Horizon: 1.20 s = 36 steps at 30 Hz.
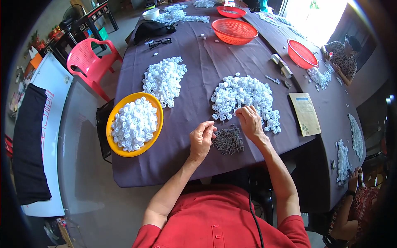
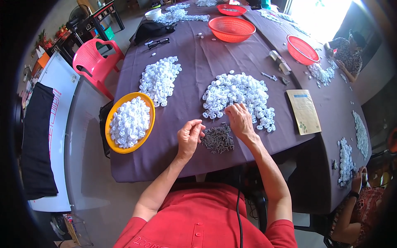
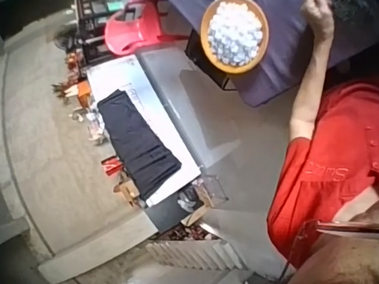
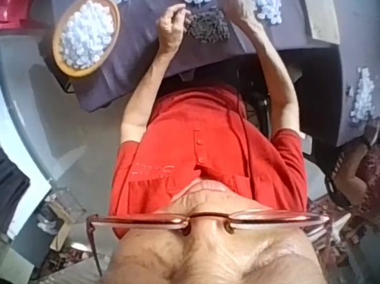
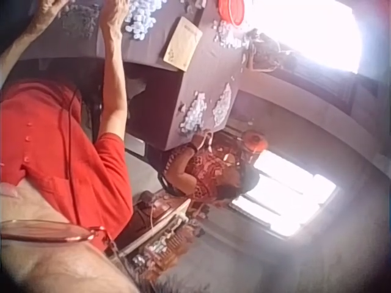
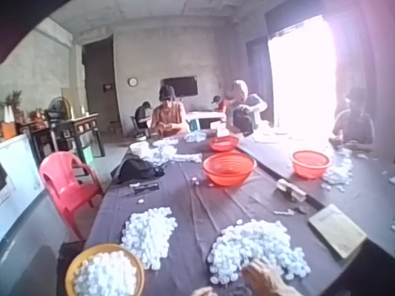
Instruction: The person assembles small white plastic rings by hand, inserting metal inserts into them.
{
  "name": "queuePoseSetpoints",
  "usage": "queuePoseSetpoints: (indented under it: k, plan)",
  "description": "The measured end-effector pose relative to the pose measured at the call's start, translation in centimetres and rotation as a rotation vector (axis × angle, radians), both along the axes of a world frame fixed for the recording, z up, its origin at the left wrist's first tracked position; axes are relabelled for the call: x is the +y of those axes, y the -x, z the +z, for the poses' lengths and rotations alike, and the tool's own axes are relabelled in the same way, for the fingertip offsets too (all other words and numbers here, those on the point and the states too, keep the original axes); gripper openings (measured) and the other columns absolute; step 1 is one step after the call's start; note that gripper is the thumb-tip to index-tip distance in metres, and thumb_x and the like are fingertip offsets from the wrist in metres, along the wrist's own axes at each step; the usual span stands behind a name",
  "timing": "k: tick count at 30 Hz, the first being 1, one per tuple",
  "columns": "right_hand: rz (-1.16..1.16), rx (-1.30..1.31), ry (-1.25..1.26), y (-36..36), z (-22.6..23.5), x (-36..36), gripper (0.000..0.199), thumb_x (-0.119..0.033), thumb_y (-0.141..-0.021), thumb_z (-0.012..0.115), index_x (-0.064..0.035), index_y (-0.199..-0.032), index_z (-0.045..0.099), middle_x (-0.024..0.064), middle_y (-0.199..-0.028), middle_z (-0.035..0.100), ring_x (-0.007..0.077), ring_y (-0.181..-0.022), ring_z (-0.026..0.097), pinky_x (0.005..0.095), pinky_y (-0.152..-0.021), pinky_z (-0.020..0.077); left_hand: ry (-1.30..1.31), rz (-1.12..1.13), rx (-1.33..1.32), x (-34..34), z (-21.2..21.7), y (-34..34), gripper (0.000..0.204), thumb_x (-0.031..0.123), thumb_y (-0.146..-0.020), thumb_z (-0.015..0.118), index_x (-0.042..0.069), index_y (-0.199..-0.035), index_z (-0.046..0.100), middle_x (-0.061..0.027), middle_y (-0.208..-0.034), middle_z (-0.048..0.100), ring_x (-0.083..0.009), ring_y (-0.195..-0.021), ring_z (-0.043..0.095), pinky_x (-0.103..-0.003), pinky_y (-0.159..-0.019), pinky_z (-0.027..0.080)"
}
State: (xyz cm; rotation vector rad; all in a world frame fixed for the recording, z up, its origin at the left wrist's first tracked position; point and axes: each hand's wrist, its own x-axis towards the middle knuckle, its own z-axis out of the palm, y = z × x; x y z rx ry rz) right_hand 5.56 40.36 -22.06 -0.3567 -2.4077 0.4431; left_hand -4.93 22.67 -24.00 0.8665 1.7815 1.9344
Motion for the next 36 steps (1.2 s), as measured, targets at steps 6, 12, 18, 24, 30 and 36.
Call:
queuePoseSetpoints:
  k: [6,12,18,24,30,36]
  plan:
    - [0.164,0.048,-0.067,-0.7,1.9,-4.1,0.012,0.001,-0.074,0.061,-0.0054,-0.084,0.059,0.0066,-0.083,0.059,0.0252,-0.077,0.054,0.0352,-0.069,0.0457,0.094,-0.304,-0.429,-0.4,2.5,-0.1,0.019,0.017,-0.093,0.057,0.001,-0.102,0.061,-0.0060,-0.081,0.066,-0.0079,-0.060,0.059,-0.021,-0.045,0.046]
    - [0.252,0.074,-0.050,-2.5,1.7,-7.3,0.022,-0.001,-0.068,0.062,-0.0075,-0.089,0.060,0.0055,-0.088,0.059,0.0245,-0.081,0.055,0.0339,-0.071,0.0472,-0.024,-0.590,-0.893,-2.2,1.0,0.2,0.017,0.014,-0.091,0.058,0.002,-0.103,0.061,-0.0051,-0.080,0.063,-0.0091,-0.059,0.055,-0.022,-0.046,0.042]
    - [0.265,0.092,0.111,-2.5,2.0,-6.8,0.017,0.001,-0.073,0.062,-0.0065,-0.088,0.062,0.0069,-0.084,0.060,0.0257,-0.076,0.057,0.0354,-0.068,0.0476,0.024,-0.592,-0.897,-3.3,0.5,0.4,0.013,0.008,-0.088,0.062,0.002,-0.099,0.061,-0.0074,-0.081,0.065,-0.0119,-0.061,0.060,-0.024,-0.050,0.049]
    - [0.095,-0.099,0.001,0.2,0.8,-2.5,0.011,0.000,-0.076,0.060,-0.0051,-0.085,0.064,0.0050,-0.082,0.061,0.0242,-0.078,0.056,0.0351,-0.071,0.0453,-0.015,-0.438,-0.838,-3.2,-0.2,0.6,0.009,0.008,-0.089,0.060,0.002,-0.096,0.059,-0.0100,-0.083,0.067,-0.0163,-0.065,0.065,-0.026,-0.056,0.055]
    - [0.215,-0.271,-0.201,2.3,0.6,-1.6,0.014,-0.003,-0.074,0.059,-0.0098,-0.082,0.068,0.0026,-0.081,0.059,0.0208,-0.081,0.053,0.0350,-0.072,0.0420,-0.083,-0.415,-0.879,-3.8,-0.2,0.3,0.012,0.010,-0.090,0.058,0.001,-0.098,0.058,-0.0136,-0.087,0.067,-0.0208,-0.070,0.068,-0.028,-0.059,0.057]
    - [0.262,-0.350,-0.204,3.0,1.2,-1.4,0.012,-0.005,-0.074,0.056,-0.0080,-0.080,0.066,0.0044,-0.079,0.058,0.0229,-0.083,0.052,0.0367,-0.073,0.0388,-0.094,-0.402,-0.896,-3.8,0.1,0.1,0.015,0.011,-0.092,0.056,0.001,-0.102,0.055,-0.0161,-0.090,0.067,-0.0257,-0.076,0.069,-0.033,-0.061,0.058]
